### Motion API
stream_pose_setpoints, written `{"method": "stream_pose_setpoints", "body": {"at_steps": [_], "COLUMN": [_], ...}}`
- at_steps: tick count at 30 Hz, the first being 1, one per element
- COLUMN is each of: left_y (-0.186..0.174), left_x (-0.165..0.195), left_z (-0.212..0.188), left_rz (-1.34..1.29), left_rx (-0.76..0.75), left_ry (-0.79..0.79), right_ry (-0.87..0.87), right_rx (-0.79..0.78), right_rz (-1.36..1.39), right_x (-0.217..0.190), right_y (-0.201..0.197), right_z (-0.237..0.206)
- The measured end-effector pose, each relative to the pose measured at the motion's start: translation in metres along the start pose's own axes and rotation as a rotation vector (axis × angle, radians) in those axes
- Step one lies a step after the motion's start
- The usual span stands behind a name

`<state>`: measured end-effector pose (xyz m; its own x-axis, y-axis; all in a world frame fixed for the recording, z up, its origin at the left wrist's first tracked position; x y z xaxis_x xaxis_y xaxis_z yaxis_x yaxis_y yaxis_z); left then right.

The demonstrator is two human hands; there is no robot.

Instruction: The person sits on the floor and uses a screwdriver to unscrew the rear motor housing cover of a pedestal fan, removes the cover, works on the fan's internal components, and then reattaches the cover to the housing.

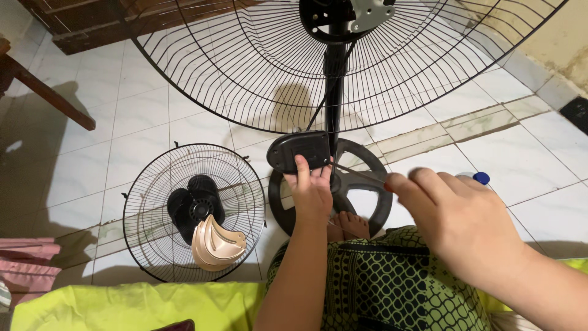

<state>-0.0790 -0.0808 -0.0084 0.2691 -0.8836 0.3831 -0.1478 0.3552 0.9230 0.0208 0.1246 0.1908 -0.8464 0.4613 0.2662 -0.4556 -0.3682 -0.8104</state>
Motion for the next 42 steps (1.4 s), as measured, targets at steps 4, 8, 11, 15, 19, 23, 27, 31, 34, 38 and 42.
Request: {"method": "stream_pose_setpoints", "body": {"at_steps": [4, 8, 11, 15, 19, 23, 27, 31, 34, 38, 42], "left_y": [0.001, 0.002, 0.003, 0.004, 0.005, 0.000, -0.002, -0.005, -0.004, 0.002, 0.006], "left_x": [-0.001, 0.000, 0.000, 0.001, 0.001, -0.001, -0.008, -0.023, -0.031, -0.037, -0.033], "left_z": [0.001, 0.000, -0.001, -0.002, -0.003, 0.002, 0.007, 0.011, 0.009, 0.004, 0.001], "left_rz": [0.003, 0.008, 0.010, 0.000, -0.015, -0.083, -0.087, 0.012, 0.070, 0.094, 0.002], "left_rx": [-0.021, -0.028, -0.029, -0.037, -0.042, -0.011, -0.106, -0.096, -0.115, -0.238, -0.314], "left_ry": [-0.002, 0.004, -0.005, -0.003, -0.029, -0.092, -0.189, -0.351, -0.442, -0.531, -0.530], "right_ry": [0.035, 0.190, 0.171, 0.083, 0.071, 0.319, 0.781, 0.951, 0.868, 0.872, 0.860], "right_rx": [-0.061, -0.339, -0.335, -0.360, -0.356, -0.309, -0.268, -0.006, 0.300, 0.325, 0.322], "right_rz": [-0.028, 0.012, 0.005, -0.165, -0.300, -0.012, 0.471, 0.899, 1.358, 1.269, 1.048], "right_x": [-0.003, 0.000, 0.000, 0.000, 0.002, 0.024, 0.053, 0.070, 0.076, 0.073, 0.065], "right_y": [0.000, 0.016, 0.018, 0.019, 0.023, 0.029, 0.070, 0.138, 0.176, 0.200, 0.206], "right_z": [0.004, 0.000, -0.004, -0.012, -0.020, -0.045, -0.076, -0.071, -0.044, -0.017, -0.006]}}
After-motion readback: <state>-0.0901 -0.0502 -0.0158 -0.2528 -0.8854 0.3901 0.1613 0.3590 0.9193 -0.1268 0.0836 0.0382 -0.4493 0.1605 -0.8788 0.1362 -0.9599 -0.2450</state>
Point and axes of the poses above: each hand's wrist, its own z-axis towards the middle knuckle, its own y-axis out of the palm, x = y × z, the point moved 4 cm from there along z, towards the middle knuckle, and after that the axes turned 12 degrees about -y, right-handed, at the moved point
